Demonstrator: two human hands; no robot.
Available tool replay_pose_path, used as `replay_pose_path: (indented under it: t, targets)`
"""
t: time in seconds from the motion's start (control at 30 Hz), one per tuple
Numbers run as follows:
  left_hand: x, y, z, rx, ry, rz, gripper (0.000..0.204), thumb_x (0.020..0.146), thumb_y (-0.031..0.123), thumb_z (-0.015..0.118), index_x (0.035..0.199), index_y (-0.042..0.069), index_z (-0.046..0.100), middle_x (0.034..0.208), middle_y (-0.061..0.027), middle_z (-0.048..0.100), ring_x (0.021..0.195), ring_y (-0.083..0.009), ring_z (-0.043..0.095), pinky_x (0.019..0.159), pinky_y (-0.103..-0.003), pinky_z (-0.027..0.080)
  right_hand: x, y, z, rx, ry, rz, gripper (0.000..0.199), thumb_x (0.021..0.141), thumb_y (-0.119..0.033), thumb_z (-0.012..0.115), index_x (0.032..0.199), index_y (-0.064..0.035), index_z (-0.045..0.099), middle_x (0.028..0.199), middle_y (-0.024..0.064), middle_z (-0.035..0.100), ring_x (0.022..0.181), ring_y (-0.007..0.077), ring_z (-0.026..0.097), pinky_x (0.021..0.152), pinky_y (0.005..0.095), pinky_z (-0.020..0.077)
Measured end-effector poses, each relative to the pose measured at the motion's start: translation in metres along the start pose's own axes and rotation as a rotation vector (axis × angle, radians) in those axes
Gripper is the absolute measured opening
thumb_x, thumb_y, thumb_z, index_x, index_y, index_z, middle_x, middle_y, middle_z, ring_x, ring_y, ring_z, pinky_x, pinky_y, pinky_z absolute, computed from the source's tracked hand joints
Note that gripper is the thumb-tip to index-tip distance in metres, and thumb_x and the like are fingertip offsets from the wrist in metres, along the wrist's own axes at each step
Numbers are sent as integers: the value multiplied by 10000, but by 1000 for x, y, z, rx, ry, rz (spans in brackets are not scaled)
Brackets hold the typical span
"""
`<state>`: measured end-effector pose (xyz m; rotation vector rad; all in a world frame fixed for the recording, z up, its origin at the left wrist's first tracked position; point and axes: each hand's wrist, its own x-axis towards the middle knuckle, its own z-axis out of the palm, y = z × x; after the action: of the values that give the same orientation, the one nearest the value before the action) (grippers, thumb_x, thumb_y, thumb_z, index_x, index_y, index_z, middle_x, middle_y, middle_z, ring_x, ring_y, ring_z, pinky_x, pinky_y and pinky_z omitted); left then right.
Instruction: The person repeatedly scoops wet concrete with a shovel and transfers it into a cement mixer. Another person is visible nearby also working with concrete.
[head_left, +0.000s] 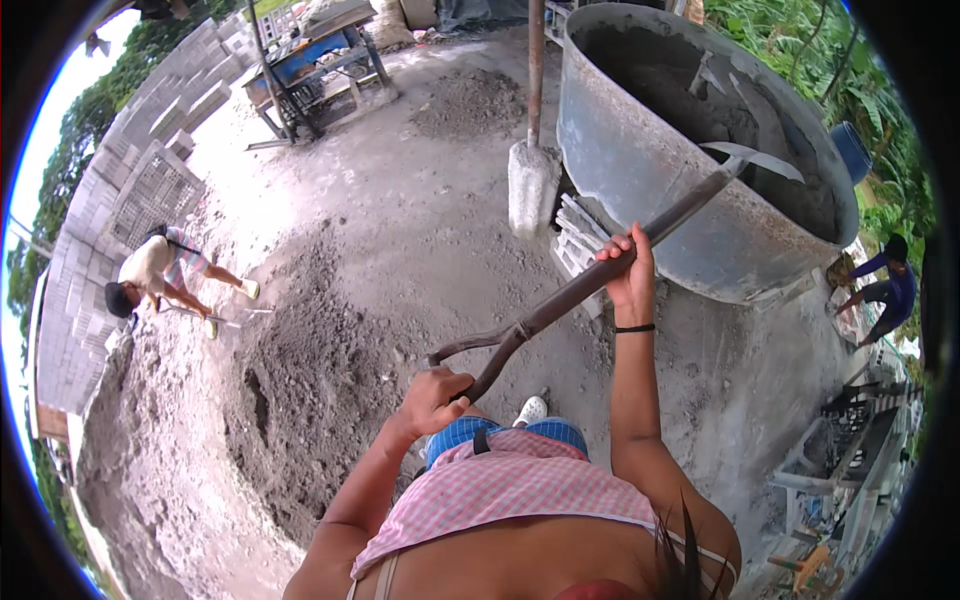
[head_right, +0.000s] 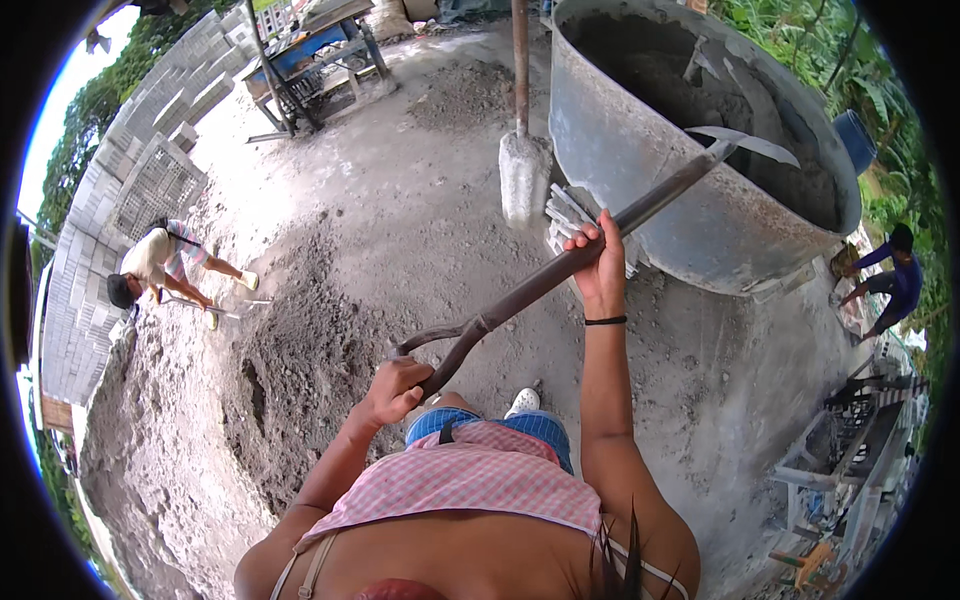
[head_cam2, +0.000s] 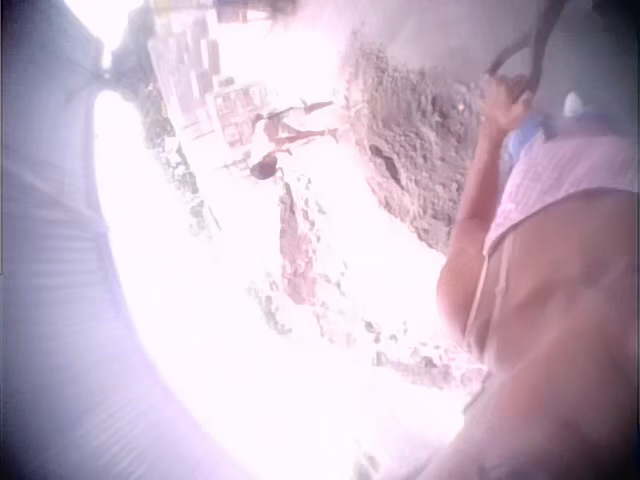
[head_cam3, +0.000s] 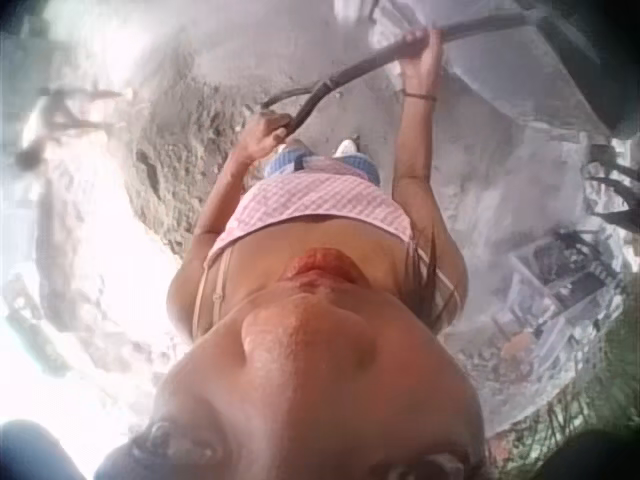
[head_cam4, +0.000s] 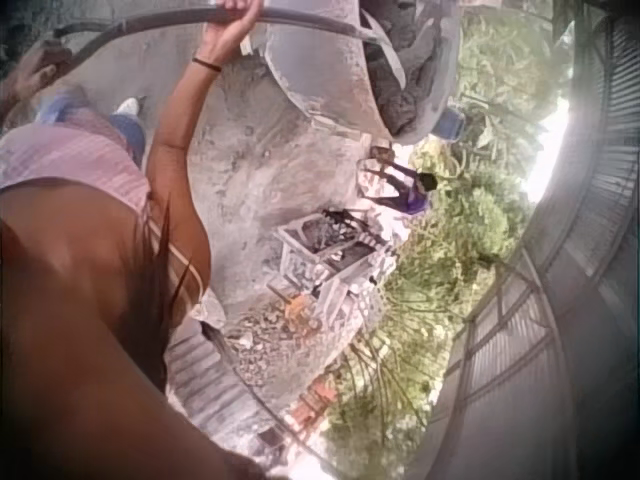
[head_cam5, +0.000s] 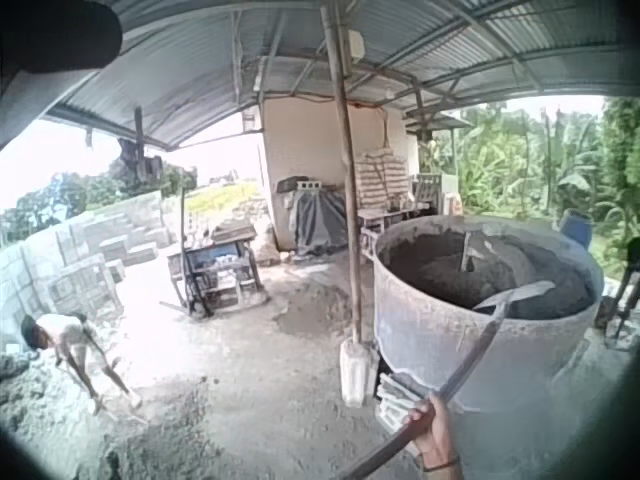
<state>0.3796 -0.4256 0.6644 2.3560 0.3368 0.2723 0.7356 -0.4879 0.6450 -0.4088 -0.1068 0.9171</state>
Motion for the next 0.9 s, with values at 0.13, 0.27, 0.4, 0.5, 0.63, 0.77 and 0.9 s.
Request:
replay_pose_path:
  t: [0.13,0.27,0.4,0.5,0.63,0.77,0.9]
  targets:
    - [-49,-41,47,-275,115,-61,542,863,433,240,838,2,567,680,-179,545,696,-344,546,692,-406,403,-29,24,43,-257,-17,5,150,858,-208,596,787,-147,478,589,-30,434,532,121,467,555,323,443]
    - [-65,-59,74,-762,276,-353,656,905,505,196,1079,-4,571,1016,-127,620,997,-220,561,949,-361,350,-39,46,73,-629,18,-34,181,823,-174,627,791,-107,462,579,3,454,480,139,493,452,320,441]
    - [-82,-93,26,-1533,423,-583,646,893,509,220,1131,7,549,1056,-132,603,1028,-273,548,972,-390,347,-58,82,87,-1176,-27,-136,173,793,-113,610,787,-56,446,547,20,457,385,123,441,380,271,388]
    - [-103,-127,0,-2057,484,-534,627,906,467,186,1162,2,521,1100,-130,583,1060,-295,523,971,-401,349,-94,162,91,-1364,-41,-161,202,752,-122,629,821,-17,471,566,12,476,374,99,467,345,241,372]
    - [-133,-141,-6,-2213,594,-691,593,923,388,108,1210,14,467,1195,-132,526,1145,-303,457,981,-434,337,-142,268,97,-1721,-259,-56,328,685,-201,653,886,25,528,686,193,594,682,351,608,639,393,475]
    - [-168,-124,-21,-2207,916,-719,469,919,339,194,961,68,574,977,-123,597,949,-276,553,929,-435,366,-214,349,74,-1694,-613,331,366,677,-254,657,912,8,557,795,232,611,775,388,602,663,448,468]
    - [-286,-187,45,-2428,1125,-368,298,832,298,345,596,140,435,548,-8,442,528,-161,446,773,-376,399,-269,401,58,-1831,-1024,484,352,702,-296,646,897,-11,578,820,197,619,788,367,603,681,446,470]
